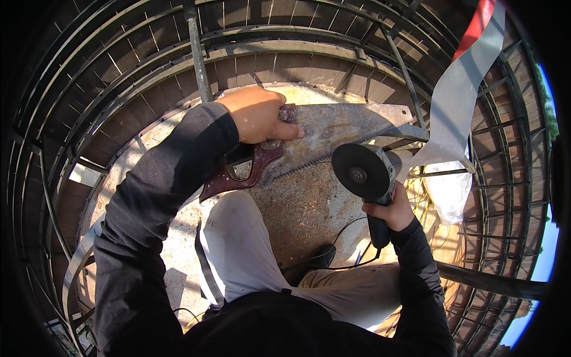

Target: The person holds a hand saw with one hand and uses an angle grinder with the other to cut into the metal blade of the saw.

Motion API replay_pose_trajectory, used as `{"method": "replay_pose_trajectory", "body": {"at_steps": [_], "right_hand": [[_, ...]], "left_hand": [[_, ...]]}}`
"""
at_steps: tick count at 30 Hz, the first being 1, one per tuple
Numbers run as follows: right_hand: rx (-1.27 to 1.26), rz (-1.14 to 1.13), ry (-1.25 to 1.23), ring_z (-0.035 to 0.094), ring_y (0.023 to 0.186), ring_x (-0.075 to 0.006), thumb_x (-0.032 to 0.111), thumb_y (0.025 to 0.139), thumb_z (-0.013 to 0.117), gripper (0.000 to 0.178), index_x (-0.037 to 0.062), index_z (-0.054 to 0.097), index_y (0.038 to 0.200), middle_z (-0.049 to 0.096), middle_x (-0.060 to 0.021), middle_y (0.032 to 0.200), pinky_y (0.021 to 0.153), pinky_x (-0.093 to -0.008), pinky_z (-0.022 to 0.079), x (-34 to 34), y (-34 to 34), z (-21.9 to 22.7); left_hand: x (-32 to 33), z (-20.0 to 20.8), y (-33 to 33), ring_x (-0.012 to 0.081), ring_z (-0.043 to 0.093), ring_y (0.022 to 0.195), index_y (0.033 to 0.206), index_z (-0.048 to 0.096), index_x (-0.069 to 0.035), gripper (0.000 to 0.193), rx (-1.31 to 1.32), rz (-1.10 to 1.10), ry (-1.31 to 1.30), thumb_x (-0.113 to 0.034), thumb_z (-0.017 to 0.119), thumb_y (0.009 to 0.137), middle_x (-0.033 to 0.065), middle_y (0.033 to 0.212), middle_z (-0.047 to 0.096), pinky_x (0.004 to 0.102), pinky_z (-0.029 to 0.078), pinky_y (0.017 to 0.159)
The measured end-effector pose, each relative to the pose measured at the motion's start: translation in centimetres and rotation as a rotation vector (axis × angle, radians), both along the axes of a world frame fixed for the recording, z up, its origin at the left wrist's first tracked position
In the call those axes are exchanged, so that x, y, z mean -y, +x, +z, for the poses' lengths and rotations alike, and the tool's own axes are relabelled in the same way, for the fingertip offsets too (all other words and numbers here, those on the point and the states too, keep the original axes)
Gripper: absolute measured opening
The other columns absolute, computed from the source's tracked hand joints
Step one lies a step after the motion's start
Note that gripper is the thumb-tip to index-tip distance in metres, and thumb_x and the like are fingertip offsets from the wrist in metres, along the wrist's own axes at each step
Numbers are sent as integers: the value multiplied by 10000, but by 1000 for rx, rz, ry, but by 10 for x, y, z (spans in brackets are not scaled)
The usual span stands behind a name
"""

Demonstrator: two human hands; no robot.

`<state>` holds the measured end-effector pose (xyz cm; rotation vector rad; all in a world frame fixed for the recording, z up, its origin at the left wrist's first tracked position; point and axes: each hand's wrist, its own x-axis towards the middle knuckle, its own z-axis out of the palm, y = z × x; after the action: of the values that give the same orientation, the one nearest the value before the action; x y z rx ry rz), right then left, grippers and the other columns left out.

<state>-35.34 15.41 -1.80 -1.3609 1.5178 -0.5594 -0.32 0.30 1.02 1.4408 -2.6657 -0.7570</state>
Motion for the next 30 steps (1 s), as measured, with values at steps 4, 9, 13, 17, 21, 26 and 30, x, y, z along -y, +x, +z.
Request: {"method": "replay_pose_trajectory", "body": {"at_steps": [4, 9, 13, 17, 21, 26, 30], "right_hand": [[4, -8, 0, 647, 941, -162, 101, 691, 878, 562, 2, 618, 1180, 705, -62, 1036, 891, -333, 520, 0, 1, -1], [-2, -5, 13, 653, 931, -167, 112, 689, 882, 535, 6, 628, 1147, 709, -61, 1022, 881, -335, 523, 1, -4, -5], [-16, 2, -45, 661, 845, -152, 63, 710, 836, 378, 16, 656, 1039, 704, -50, 931, 796, -321, 535, 2, 3, -2], [-20, 5, -107, 662, 809, -146, 40, 719, 821, 318, 24, 666, 996, 699, -43, 890, 761, -315, 538, 2, 4, -3], [-17, 3, -97, 658, 815, -147, 47, 718, 833, 346, 23, 660, 1017, 697, -43, 898, 774, -316, 536, 2, 7, 0], [-32, 24, -86, 655, 817, -148, 47, 718, 836, 368, 20, 652, 1036, 697, -45, 909, 785, -317, 535, 1, 5, -1], [-42, 7, -53, 667, 909, -165, 109, 702, 868, 462, 11, 651, 1098, 722, -53, 979, 874, -335, 527, 0, 7, 2]], "left_hand": [[2, -3, 1, 441, 687, 948, 1062, 678, 75, 701, -21, -3, -2, -595, 709, 858, 300, 949, 696, 464, 538, 851], [2, -2, 0, 446, 681, 937, 1030, 675, 84, 697, -42, -9, 4, -589, 713, 854, 305, 934, 689, 465, 531, 845], [2, -4, 2, 450, 678, 930, 1020, 672, 93, 708, -56, -17, -1, -594, 712, 853, 308, 925, 685, 467, 528, 845], [2, -4, 2, 452, 678, 930, 1022, 672, 95, 716, -64, -27, 4, -602, 704, 858, 307, 919, 685, 466, 529, 844], [4, -5, 1, 448, 680, 925, 1028, 671, 96, 737, -46, -28, 20, -621, 694, 862, 305, 910, 685, 466, 530, 838], [4, -6, 2, 448, 681, 917, 1032, 668, 96, 758, -52, -33, 14, -641, 688, 862, 302, 894, 684, 467, 532, 833], [2, -3, 2, 452, 680, 912, 1034, 667, 98, 756, -42, -29, 11, -638, 689, 862, 304, 886, 682, 468, 532, 831]]}}
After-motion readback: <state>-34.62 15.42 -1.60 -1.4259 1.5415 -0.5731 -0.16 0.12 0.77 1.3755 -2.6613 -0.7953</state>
